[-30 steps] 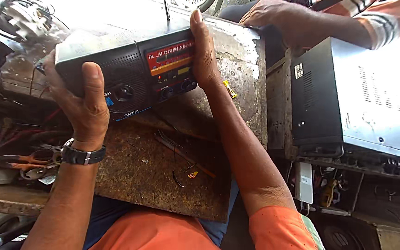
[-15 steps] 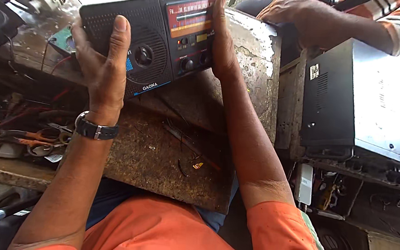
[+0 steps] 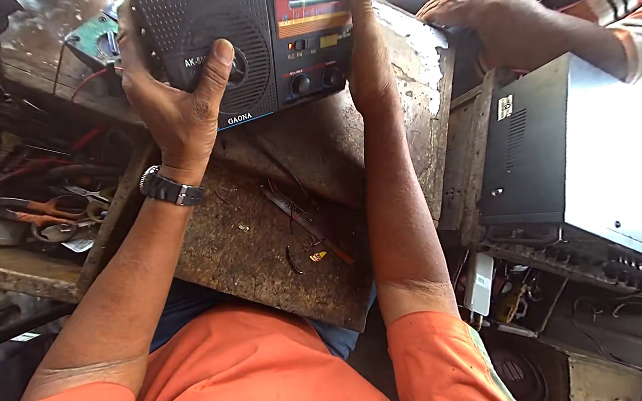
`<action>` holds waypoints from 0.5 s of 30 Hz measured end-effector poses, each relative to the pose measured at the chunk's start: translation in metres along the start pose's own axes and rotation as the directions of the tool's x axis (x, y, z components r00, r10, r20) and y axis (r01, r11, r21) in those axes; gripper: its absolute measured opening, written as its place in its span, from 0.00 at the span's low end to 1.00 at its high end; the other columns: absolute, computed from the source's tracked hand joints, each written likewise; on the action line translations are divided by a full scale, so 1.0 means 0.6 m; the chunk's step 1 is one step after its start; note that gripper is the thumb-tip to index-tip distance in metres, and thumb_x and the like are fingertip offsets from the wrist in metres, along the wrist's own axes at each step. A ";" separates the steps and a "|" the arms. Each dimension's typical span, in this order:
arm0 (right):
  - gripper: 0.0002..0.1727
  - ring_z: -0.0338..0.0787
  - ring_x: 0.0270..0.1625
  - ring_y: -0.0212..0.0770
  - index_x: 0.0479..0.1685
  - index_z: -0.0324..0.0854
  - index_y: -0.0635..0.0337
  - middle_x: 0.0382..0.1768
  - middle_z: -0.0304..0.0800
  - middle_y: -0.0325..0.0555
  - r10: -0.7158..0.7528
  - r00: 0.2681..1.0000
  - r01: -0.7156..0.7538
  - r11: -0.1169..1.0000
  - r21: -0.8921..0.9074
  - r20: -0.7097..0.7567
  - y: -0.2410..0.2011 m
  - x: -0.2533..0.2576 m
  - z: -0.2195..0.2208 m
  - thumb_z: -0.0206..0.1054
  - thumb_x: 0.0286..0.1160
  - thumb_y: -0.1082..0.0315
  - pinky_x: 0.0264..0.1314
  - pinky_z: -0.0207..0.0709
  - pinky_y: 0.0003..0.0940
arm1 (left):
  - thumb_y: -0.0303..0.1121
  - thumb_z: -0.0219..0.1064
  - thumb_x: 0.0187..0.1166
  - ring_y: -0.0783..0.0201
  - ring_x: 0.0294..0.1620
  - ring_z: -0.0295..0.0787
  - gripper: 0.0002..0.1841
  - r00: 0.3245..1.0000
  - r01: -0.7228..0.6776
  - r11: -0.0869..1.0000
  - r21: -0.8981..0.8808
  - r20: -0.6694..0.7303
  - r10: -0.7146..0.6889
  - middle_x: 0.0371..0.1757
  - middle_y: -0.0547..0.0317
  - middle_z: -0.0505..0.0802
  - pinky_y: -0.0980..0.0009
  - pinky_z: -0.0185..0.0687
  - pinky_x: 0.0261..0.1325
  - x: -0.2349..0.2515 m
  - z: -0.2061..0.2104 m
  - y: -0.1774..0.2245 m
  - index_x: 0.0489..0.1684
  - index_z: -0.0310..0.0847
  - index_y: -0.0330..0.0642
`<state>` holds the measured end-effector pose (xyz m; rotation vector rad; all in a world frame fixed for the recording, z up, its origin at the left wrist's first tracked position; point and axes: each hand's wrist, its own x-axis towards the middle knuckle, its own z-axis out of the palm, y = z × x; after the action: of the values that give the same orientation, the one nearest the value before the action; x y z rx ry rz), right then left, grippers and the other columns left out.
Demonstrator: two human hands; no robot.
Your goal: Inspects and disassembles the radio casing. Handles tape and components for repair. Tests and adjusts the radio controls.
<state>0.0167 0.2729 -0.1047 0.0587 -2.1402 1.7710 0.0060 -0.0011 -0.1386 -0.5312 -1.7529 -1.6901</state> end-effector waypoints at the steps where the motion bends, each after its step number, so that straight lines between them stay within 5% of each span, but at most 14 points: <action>1: 0.32 0.91 0.61 0.43 0.65 0.80 0.64 0.54 0.91 0.51 0.012 1.000 -0.012 1.000 -0.018 -0.018 -0.002 0.002 -0.006 0.34 0.95 0.51 0.65 0.87 0.46 | 0.48 0.84 0.66 0.57 0.65 0.89 0.47 0.999 -0.032 0.999 0.006 -0.026 0.032 0.63 0.41 0.88 0.61 0.87 0.71 -0.001 0.004 -0.002 0.74 0.65 0.18; 3: 0.26 0.96 0.48 0.42 0.56 0.85 0.64 0.44 0.96 0.49 0.020 0.992 -0.033 0.995 -0.098 -0.124 -0.008 0.002 -0.015 0.43 0.96 0.55 0.50 0.90 0.40 | 0.48 0.83 0.67 0.54 0.69 0.86 0.49 0.994 -0.085 0.995 0.049 -0.060 0.088 0.68 0.37 0.85 0.60 0.83 0.74 -0.003 0.011 -0.003 0.77 0.62 0.16; 6: 0.14 0.88 0.29 0.33 0.41 0.85 0.62 0.29 0.89 0.40 -0.101 0.974 0.045 0.963 -0.265 -0.203 -0.004 0.002 -0.027 0.57 0.89 0.65 0.35 0.84 0.31 | 0.48 0.82 0.68 0.50 0.76 0.78 0.54 0.989 -0.128 0.987 0.095 -0.065 0.134 0.76 0.28 0.76 0.60 0.76 0.81 -0.009 0.012 -0.004 0.82 0.53 0.14; 11: 0.11 0.89 0.32 0.32 0.47 0.88 0.63 0.34 0.93 0.41 0.098 0.993 -0.067 0.921 -0.384 0.062 -0.022 -0.020 -0.028 0.67 0.80 0.65 0.40 0.85 0.33 | 0.47 0.82 0.67 0.42 0.86 0.65 0.59 0.976 -0.217 0.968 0.128 0.011 0.218 0.84 0.20 0.64 0.54 0.61 0.90 -0.032 0.003 -0.006 0.85 0.44 0.13; 15: 0.14 0.91 0.36 0.37 0.49 0.90 0.60 0.38 0.95 0.44 0.193 0.968 -0.100 0.879 -0.466 0.158 -0.030 -0.033 -0.032 0.69 0.67 0.66 0.45 0.86 0.44 | 0.48 0.88 0.58 0.40 0.86 0.64 0.64 0.979 -0.203 0.971 0.126 0.050 0.199 0.85 0.22 0.63 0.51 0.61 0.90 -0.044 0.003 0.004 0.88 0.44 0.20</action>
<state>0.0447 0.2833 -0.0911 -0.0512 -2.7213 1.3326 0.0262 0.0047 -0.1545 -0.6608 -1.7575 -1.4242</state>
